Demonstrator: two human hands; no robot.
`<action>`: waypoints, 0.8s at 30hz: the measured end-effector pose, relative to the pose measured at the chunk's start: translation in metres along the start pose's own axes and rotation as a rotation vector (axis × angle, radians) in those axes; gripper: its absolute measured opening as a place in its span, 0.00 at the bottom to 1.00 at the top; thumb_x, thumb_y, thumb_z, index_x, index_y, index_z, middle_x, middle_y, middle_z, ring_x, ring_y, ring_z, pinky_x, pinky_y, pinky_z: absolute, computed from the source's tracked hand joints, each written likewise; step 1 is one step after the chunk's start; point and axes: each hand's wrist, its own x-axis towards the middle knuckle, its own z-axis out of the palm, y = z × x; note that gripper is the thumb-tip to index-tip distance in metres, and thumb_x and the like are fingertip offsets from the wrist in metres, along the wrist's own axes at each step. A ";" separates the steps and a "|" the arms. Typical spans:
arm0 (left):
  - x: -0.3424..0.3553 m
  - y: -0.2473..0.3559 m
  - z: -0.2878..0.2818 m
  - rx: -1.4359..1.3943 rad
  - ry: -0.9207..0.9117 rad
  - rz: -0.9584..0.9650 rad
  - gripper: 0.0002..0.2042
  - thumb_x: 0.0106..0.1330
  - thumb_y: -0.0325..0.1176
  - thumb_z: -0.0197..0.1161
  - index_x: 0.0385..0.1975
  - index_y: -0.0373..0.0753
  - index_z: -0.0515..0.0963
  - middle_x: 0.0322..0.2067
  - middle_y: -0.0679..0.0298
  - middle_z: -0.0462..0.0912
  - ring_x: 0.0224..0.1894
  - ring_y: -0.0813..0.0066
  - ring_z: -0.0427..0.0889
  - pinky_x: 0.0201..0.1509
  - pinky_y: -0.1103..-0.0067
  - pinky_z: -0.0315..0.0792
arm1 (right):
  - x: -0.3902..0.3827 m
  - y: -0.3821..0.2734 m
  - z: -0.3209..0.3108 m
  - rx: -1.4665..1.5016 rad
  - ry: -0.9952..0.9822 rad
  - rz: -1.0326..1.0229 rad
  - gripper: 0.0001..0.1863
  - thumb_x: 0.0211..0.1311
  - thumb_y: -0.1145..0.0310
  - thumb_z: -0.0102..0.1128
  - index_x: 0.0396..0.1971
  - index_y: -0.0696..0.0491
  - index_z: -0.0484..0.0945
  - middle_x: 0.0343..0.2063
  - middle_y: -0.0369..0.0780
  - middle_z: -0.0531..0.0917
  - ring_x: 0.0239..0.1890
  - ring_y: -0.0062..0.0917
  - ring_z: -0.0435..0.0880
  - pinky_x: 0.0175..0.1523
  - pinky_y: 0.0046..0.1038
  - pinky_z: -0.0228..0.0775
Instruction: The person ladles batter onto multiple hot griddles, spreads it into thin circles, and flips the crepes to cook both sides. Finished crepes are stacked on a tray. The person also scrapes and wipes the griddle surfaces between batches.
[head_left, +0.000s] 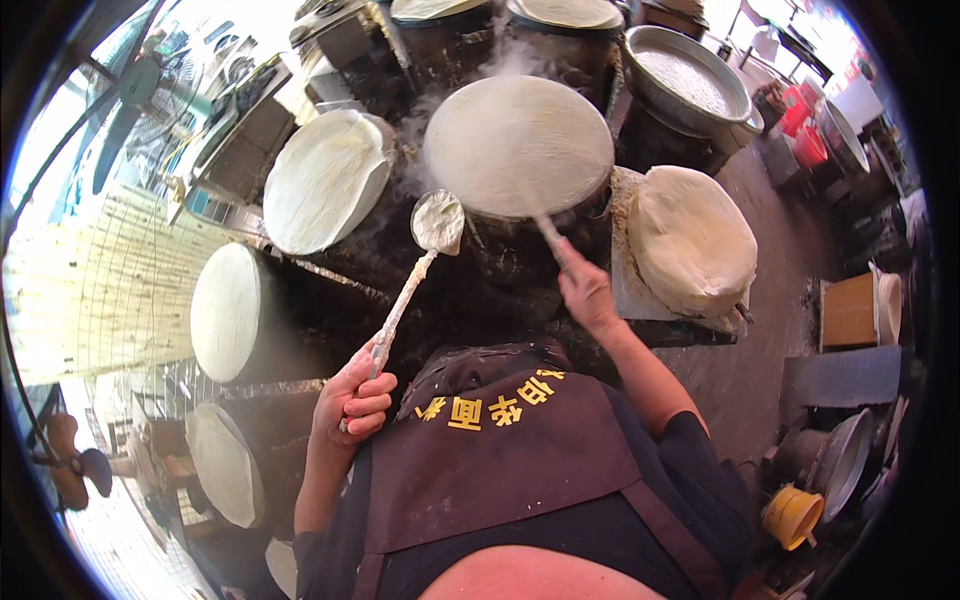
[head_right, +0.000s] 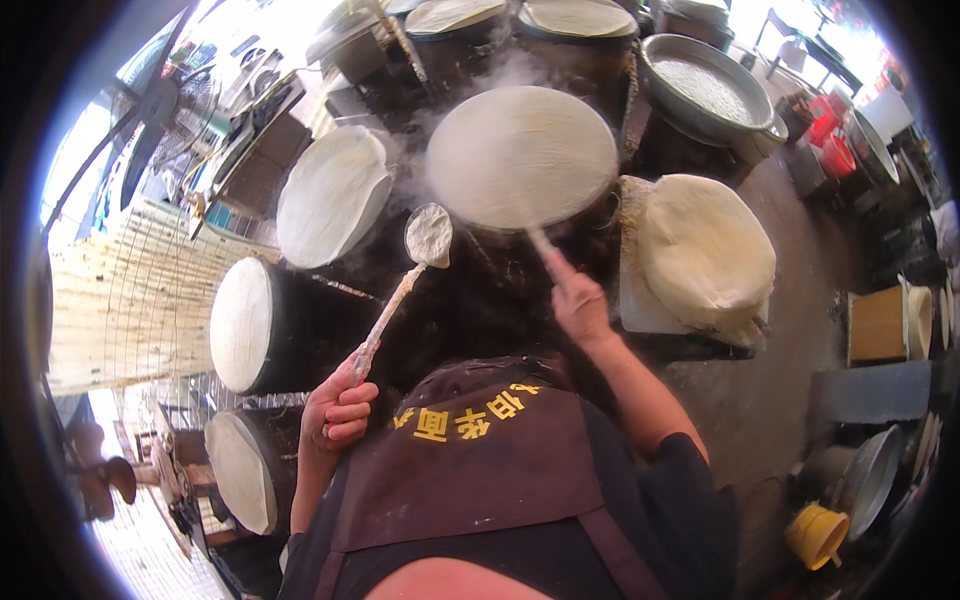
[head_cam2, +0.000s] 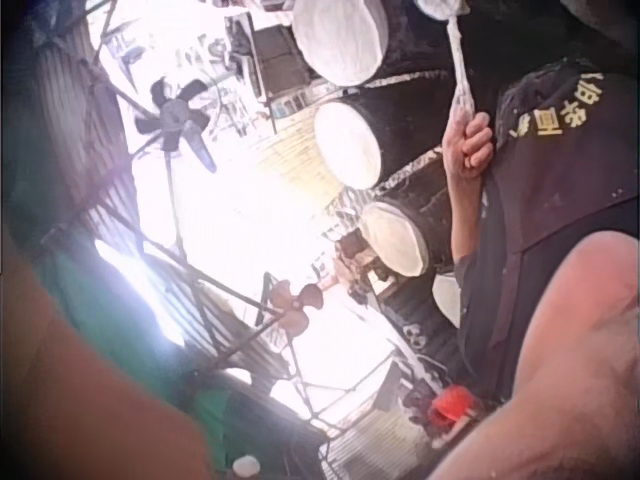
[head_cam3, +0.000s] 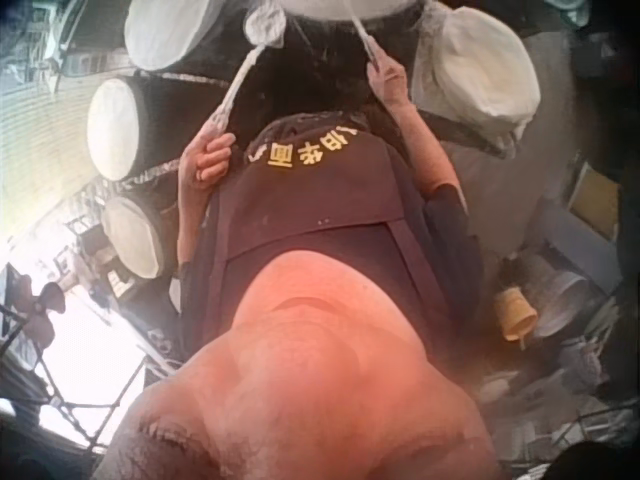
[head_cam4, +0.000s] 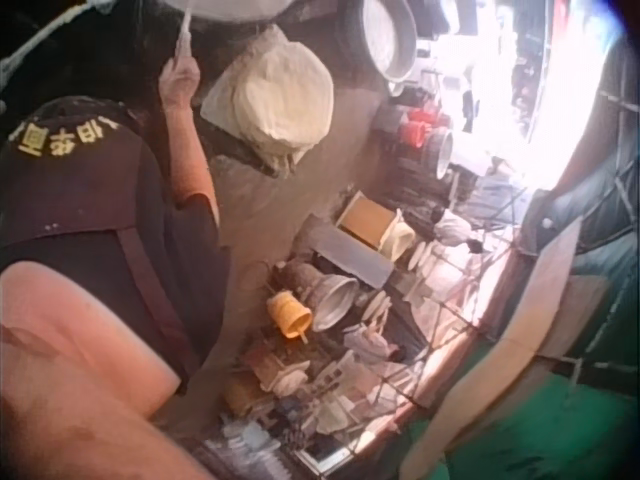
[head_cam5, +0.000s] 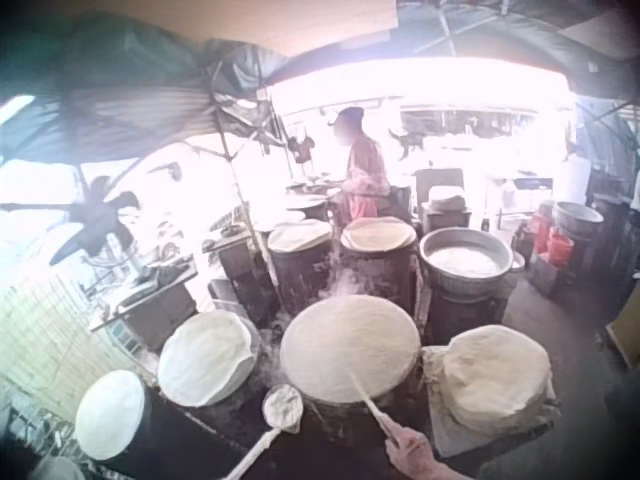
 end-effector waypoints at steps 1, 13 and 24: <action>-0.008 -0.001 -0.002 0.024 0.031 0.013 0.21 0.77 0.35 0.36 0.68 0.51 0.52 0.22 0.69 0.58 0.13 0.87 0.58 0.10 0.88 0.61 | 0.012 -0.002 -0.007 0.005 -0.021 0.167 0.32 0.52 0.79 0.56 0.61 0.50 0.67 0.43 0.55 0.79 0.43 0.47 0.80 0.47 0.38 0.73; -0.070 0.011 -0.047 0.050 0.064 0.123 0.20 0.75 0.33 0.43 0.65 0.51 0.56 0.22 0.69 0.61 0.14 0.90 0.58 0.09 0.90 0.58 | -0.007 -0.129 0.049 0.316 -0.359 -0.126 0.31 0.54 0.81 0.56 0.61 0.56 0.67 0.49 0.49 0.80 0.46 0.30 0.83 0.52 0.24 0.71; -0.087 0.027 -0.081 0.017 0.222 0.172 0.15 0.69 0.48 0.56 0.45 0.43 0.69 0.21 0.73 0.61 0.13 0.93 0.56 0.08 0.92 0.56 | 0.014 -0.288 0.114 0.267 -0.913 -0.935 0.22 0.55 0.68 0.61 0.52 0.49 0.73 0.29 0.41 0.78 0.27 0.37 0.80 0.27 0.34 0.73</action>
